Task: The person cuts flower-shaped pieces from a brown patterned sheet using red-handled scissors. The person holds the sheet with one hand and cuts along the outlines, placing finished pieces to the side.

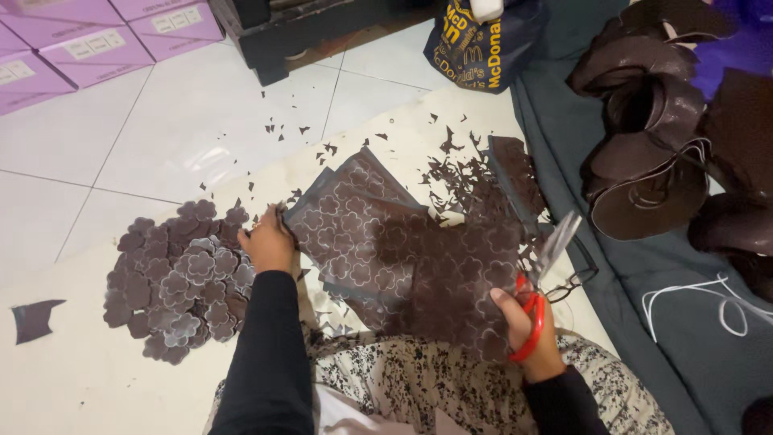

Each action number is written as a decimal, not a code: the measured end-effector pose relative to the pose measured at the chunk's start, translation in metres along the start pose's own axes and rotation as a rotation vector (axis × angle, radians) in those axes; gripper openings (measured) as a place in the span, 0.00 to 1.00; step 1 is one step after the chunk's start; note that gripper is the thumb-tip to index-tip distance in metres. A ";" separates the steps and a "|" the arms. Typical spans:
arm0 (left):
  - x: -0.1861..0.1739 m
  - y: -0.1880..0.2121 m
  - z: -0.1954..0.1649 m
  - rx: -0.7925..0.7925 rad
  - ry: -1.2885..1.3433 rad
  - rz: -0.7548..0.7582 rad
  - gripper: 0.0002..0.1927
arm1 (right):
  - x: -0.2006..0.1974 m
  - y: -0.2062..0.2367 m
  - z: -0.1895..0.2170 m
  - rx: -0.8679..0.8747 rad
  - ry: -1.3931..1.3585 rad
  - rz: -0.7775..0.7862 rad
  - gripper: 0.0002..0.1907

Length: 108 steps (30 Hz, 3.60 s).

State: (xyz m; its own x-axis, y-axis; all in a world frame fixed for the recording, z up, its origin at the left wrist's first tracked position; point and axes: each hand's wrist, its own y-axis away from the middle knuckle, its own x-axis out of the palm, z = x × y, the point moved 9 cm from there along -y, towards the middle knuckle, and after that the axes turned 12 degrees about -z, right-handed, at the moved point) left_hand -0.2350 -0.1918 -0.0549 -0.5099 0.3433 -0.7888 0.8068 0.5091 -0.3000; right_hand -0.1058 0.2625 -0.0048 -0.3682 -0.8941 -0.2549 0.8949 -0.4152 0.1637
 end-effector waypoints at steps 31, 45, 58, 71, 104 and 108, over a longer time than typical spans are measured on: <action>-0.221 0.090 -0.170 -0.182 1.356 0.344 0.13 | 0.127 0.089 0.217 -0.170 -0.559 0.373 0.06; -0.258 0.086 -0.133 -0.325 1.103 -0.141 0.15 | 0.154 0.125 0.182 0.037 -0.681 0.766 0.13; -0.217 0.140 -0.015 -0.689 1.466 0.404 0.05 | 0.101 0.225 0.105 -0.062 0.009 1.335 0.11; -0.185 0.086 -0.068 -0.501 1.524 0.322 0.09 | 0.086 0.207 0.104 -0.421 0.333 1.173 0.05; -0.259 0.091 -0.165 -0.460 1.523 0.112 0.06 | 0.134 0.164 0.228 -0.501 -0.021 0.727 0.19; -0.271 0.090 -0.164 -0.339 1.500 0.022 0.07 | 0.137 0.166 0.234 -0.611 0.022 0.691 0.21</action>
State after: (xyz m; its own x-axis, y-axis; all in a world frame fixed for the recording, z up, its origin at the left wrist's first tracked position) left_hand -0.0736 -0.1095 0.2199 -0.4890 0.7005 0.5198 0.8201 0.5723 0.0002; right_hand -0.0672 0.0316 0.2108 0.2970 -0.9042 -0.3071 0.8938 0.3764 -0.2439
